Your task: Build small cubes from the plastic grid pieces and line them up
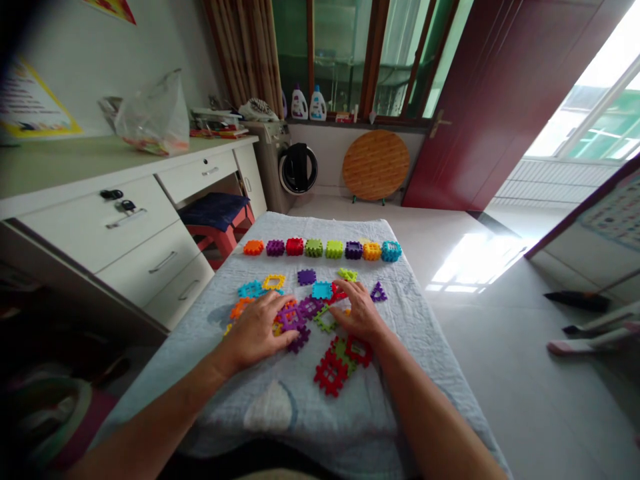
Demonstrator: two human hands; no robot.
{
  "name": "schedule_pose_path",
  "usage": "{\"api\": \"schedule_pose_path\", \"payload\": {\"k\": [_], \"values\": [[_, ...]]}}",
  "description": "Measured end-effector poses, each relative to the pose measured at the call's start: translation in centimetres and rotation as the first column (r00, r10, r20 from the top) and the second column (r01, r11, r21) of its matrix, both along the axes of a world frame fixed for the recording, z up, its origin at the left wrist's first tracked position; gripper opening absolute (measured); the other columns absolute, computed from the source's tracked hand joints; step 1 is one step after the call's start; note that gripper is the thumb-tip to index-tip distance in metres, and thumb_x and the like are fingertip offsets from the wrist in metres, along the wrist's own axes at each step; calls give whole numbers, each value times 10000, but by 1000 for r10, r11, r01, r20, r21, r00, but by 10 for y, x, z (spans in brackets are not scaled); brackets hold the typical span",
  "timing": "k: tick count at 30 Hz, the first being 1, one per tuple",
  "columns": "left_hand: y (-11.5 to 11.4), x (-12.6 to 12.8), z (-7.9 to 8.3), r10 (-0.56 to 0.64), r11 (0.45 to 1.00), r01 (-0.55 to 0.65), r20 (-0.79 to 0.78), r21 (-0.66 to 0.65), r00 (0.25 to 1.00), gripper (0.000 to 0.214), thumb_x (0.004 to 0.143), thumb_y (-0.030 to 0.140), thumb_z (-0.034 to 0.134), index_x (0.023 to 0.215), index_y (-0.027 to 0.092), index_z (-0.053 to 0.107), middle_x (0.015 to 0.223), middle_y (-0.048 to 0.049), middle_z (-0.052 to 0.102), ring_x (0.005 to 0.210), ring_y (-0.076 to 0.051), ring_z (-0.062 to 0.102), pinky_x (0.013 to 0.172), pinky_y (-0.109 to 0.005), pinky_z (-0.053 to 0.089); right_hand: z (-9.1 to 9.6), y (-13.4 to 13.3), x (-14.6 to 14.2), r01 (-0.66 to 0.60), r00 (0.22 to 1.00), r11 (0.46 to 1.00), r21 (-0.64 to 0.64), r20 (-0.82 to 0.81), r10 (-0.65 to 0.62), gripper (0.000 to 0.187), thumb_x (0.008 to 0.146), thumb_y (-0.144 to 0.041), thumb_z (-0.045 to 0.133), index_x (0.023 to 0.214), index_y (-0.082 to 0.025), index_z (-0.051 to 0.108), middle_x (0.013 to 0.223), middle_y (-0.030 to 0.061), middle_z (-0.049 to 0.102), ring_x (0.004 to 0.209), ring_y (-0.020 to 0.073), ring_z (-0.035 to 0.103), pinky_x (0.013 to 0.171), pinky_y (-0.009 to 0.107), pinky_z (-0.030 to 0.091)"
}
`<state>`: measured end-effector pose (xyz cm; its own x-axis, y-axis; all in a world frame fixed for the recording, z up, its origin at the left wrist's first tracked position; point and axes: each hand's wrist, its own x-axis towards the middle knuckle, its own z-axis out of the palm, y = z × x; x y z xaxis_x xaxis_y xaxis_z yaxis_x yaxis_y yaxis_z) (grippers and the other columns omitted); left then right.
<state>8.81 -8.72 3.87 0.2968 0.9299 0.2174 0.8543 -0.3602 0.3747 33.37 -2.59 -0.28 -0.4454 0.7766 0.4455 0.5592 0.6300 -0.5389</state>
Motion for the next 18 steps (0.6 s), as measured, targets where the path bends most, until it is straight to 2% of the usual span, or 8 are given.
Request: {"api": "schedule_pose_path", "payload": {"k": [7,14,18], "values": [[-25,21,-15,69,998,-65,-187,27,980,516,679,545,672,1067,210,610,1039,-129,598,1022,-336,513,903,-477,394,-6,0,-1,26,1000,999,28,9,-27,474,756,-198,596,1226,-225,534,1126,83,625,1040,248,533,927,428,426],[-25,25,-16,105,994,-101,-179,33,978,558,664,588,661,1063,204,594,1045,-144,608,1029,-350,511,892,-488,382,-4,-2,-1,27,1000,1000,16,11,-27,469,750,-186,590,1215,-226,541,1134,80,621,1037,246,530,929,427,426],[-23,27,-16,134,991,-130,-202,34,970,505,669,549,665,1022,192,605,1012,-146,617,1007,-346,521,889,-490,384,-2,-3,-1,25,1000,1000,13,7,-25,479,742,-175,588,1217,-223,546,1131,78,624,1035,239,532,932,418,425]]}}
